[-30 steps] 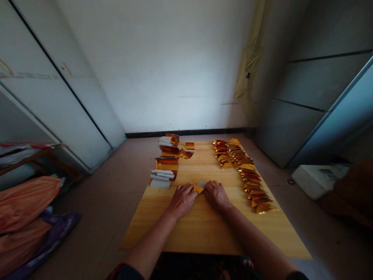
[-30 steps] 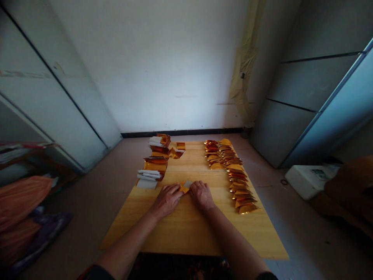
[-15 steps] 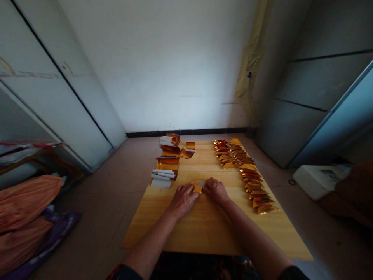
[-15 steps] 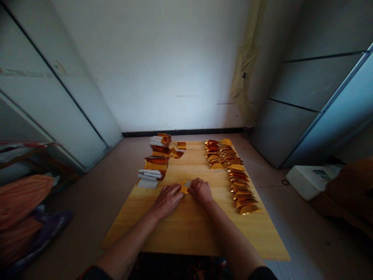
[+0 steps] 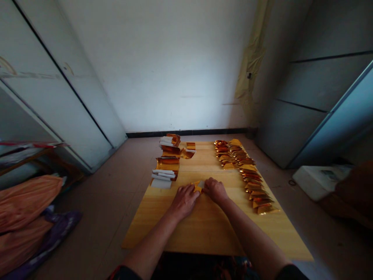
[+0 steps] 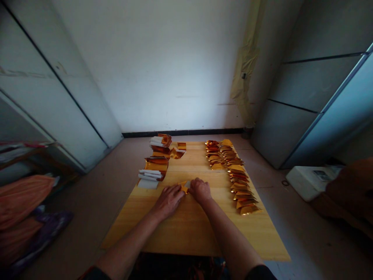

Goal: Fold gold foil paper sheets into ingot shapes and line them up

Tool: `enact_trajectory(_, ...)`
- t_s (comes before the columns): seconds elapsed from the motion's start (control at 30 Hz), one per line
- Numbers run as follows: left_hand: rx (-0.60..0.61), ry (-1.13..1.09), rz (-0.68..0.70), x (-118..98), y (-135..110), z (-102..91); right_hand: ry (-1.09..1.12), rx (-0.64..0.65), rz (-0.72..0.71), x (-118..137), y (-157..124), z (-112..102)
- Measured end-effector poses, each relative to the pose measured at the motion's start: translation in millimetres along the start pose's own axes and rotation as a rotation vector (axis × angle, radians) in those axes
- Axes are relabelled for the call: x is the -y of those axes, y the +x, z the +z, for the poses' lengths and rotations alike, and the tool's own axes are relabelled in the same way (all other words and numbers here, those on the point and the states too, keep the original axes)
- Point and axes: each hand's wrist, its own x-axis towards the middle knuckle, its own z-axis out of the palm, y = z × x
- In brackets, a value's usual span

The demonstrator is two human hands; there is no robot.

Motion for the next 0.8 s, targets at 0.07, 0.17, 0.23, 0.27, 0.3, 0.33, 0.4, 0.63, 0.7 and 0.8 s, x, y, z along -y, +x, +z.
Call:
enact_trajectory(0.07,-0.002,0.006,-0.012,0,-1,2.1,0.001,0.004,0.002,1,0,-2)
enact_trajectory(0.17,-0.013,0.009,-0.030,-1,-1,3.8,0.021,0.002,0.008,1,0,-1)
enact_trajectory(0.23,-0.015,0.004,-0.037,-2,-2,4.1,0.056,-0.009,0.011,-2,0,1)
enact_trajectory(0.27,-0.014,0.003,-0.040,-3,-2,4.2,0.080,-0.020,0.007,-3,1,3)
enact_trajectory(0.3,-0.014,0.003,-0.046,-4,-2,4.5,0.106,-0.031,0.000,-5,1,5)
enact_trajectory(0.33,-0.014,0.003,-0.055,-4,-2,5.1,0.133,-0.041,-0.010,-8,1,7)
enact_trajectory(0.4,-0.013,0.007,-0.070,-4,-2,6.6,0.190,-0.054,-0.041,-14,2,11)
enact_trajectory(0.63,0.020,0.022,-0.076,-5,-2,6.1,0.309,-0.058,-0.093,-28,5,17)
enact_trajectory(0.7,0.029,0.026,-0.075,-5,-2,4.5,0.311,-0.038,-0.080,-27,6,14)
enact_trajectory(0.8,0.033,0.024,-0.073,-5,-1,3.8,0.278,0.011,-0.046,-23,9,8)
